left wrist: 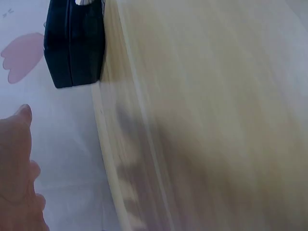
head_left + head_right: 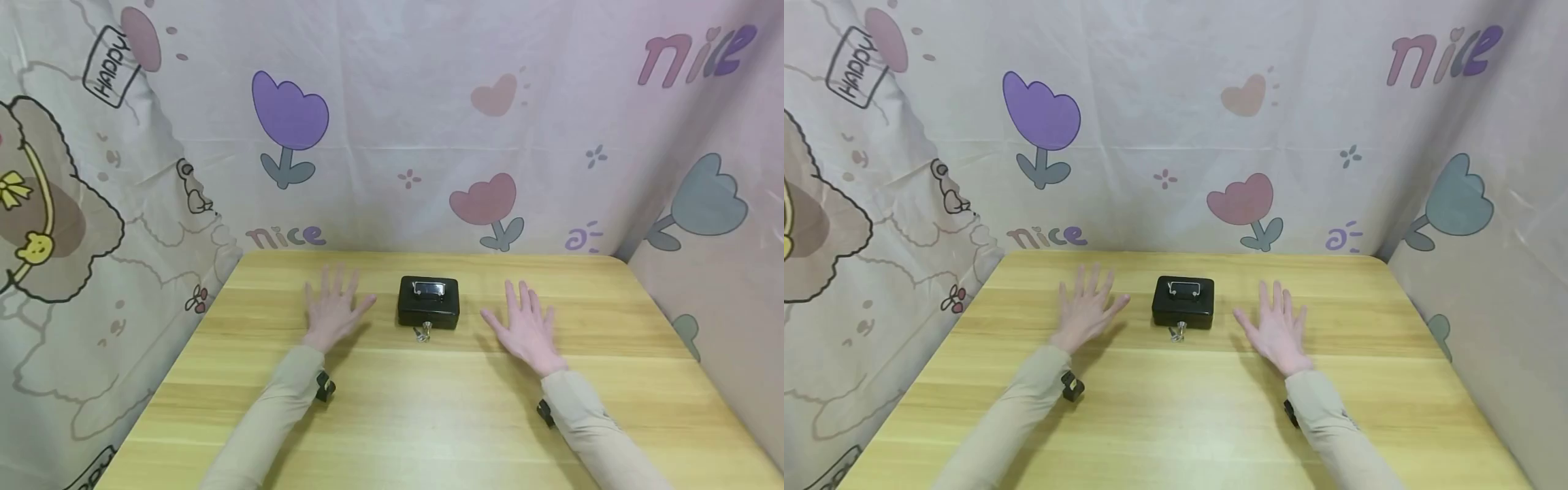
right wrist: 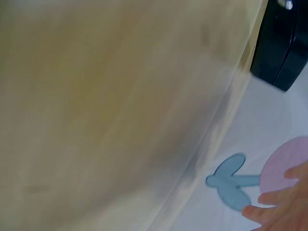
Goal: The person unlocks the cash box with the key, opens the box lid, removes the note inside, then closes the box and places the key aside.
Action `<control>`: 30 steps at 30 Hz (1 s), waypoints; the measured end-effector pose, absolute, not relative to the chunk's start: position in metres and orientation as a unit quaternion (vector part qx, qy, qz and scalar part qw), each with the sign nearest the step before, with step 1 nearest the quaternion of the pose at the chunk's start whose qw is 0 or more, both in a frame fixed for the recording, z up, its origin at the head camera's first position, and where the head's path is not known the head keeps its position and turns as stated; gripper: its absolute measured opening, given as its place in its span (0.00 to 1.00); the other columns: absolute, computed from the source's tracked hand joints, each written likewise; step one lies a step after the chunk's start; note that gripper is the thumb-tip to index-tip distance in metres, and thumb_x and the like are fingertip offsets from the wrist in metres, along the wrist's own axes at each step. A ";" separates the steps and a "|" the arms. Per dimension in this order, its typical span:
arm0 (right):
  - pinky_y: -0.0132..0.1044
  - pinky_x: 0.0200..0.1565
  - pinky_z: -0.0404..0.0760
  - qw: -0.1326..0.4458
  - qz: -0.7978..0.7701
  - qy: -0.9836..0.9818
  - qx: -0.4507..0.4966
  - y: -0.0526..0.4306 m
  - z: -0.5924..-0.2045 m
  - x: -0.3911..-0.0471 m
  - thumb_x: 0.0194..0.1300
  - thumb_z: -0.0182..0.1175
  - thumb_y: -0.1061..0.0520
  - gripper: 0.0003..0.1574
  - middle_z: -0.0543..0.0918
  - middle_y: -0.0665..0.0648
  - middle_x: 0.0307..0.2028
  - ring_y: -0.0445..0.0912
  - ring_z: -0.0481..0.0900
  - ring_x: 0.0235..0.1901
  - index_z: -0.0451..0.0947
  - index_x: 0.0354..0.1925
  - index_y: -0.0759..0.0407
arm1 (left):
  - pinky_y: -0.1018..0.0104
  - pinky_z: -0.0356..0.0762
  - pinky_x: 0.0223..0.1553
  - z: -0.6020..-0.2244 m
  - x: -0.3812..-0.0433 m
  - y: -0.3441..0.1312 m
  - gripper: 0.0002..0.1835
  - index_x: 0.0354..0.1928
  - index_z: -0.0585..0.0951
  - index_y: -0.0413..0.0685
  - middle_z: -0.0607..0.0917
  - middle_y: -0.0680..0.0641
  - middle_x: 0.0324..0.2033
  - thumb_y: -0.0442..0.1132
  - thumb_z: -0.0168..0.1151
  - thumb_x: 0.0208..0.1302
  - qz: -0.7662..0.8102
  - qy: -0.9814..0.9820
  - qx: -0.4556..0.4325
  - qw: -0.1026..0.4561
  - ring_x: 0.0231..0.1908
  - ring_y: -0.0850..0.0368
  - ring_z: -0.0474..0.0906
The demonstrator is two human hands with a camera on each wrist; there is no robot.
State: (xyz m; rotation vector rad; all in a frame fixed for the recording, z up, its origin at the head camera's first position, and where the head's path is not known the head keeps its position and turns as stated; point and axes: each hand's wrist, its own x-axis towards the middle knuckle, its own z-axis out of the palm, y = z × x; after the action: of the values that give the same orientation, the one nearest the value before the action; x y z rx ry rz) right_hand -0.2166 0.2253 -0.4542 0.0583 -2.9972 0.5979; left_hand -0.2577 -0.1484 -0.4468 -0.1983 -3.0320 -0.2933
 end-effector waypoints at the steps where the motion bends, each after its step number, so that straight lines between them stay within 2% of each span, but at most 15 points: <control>1: 0.79 0.70 0.34 0.046 0.203 -0.978 0.021 0.222 -0.453 -0.216 0.71 0.40 0.23 0.60 0.39 0.73 0.79 0.73 0.41 0.77 0.36 0.81 0.58 | 0.27 0.23 0.74 -0.447 -0.259 -0.145 0.45 0.81 0.48 0.58 0.41 0.44 0.81 0.74 0.36 0.71 -0.099 -0.991 -0.072 0.045 0.81 0.38 0.32; 6: 0.77 0.71 0.43 0.068 0.241 -0.968 0.027 0.207 -0.454 -0.212 0.72 0.45 0.27 0.58 0.47 0.74 0.78 0.74 0.50 0.74 0.40 0.80 0.61 | 0.32 0.24 0.76 -0.447 -0.266 -0.130 0.45 0.81 0.44 0.58 0.36 0.47 0.81 0.72 0.37 0.71 -0.117 -0.986 -0.114 0.042 0.81 0.39 0.30; 15: 0.71 0.71 0.58 0.063 0.332 -0.941 0.029 0.181 -0.458 -0.202 0.71 0.51 0.30 0.55 0.57 0.72 0.75 0.68 0.58 0.72 0.45 0.79 0.60 | 0.37 0.29 0.79 -0.455 -0.281 -0.109 0.49 0.81 0.37 0.55 0.36 0.47 0.81 0.70 0.45 0.71 -0.201 -0.958 -0.205 0.008 0.81 0.41 0.28; 18: 0.68 0.67 0.66 0.058 0.384 -0.921 0.031 0.174 -0.458 -0.199 0.71 0.56 0.36 0.52 0.64 0.71 0.71 0.66 0.64 0.68 0.50 0.77 0.61 | 0.39 0.31 0.80 -0.458 -0.287 -0.106 0.53 0.81 0.37 0.55 0.38 0.47 0.81 0.69 0.52 0.68 -0.252 -0.938 -0.235 -0.016 0.81 0.42 0.32; 24: 0.54 0.57 0.80 0.029 0.490 -0.871 0.005 0.160 -0.458 -0.194 0.67 0.63 0.53 0.41 0.75 0.69 0.59 0.60 0.77 0.54 0.59 0.70 0.65 | 0.37 0.42 0.79 -0.461 -0.293 -0.101 0.57 0.81 0.46 0.54 0.47 0.44 0.81 0.59 0.70 0.59 -0.393 -0.884 -0.241 -0.081 0.81 0.43 0.41; 27: 0.44 0.52 0.83 0.015 0.540 -0.842 -0.013 0.152 -0.459 -0.192 0.65 0.65 0.56 0.38 0.78 0.68 0.55 0.55 0.80 0.50 0.62 0.67 0.67 | 0.35 0.46 0.77 -0.464 -0.294 -0.100 0.57 0.81 0.49 0.53 0.49 0.45 0.81 0.57 0.72 0.57 -0.424 -0.870 -0.229 -0.103 0.80 0.42 0.44; 30: 0.40 0.44 0.87 0.003 0.588 -0.808 -0.027 0.145 -0.462 -0.190 0.64 0.66 0.59 0.33 0.80 0.69 0.52 0.53 0.83 0.44 0.66 0.62 0.69 | 0.33 0.47 0.77 -0.466 -0.295 -0.097 0.57 0.81 0.50 0.51 0.50 0.45 0.81 0.55 0.73 0.57 -0.445 -0.860 -0.218 -0.117 0.80 0.40 0.46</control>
State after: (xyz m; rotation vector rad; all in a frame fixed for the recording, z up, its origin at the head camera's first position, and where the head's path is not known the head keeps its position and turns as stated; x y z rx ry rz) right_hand -0.1895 0.1446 -0.4624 -0.0835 -2.5335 1.8450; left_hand -0.2953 -0.0970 -0.4665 -0.7418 -2.9246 -1.5142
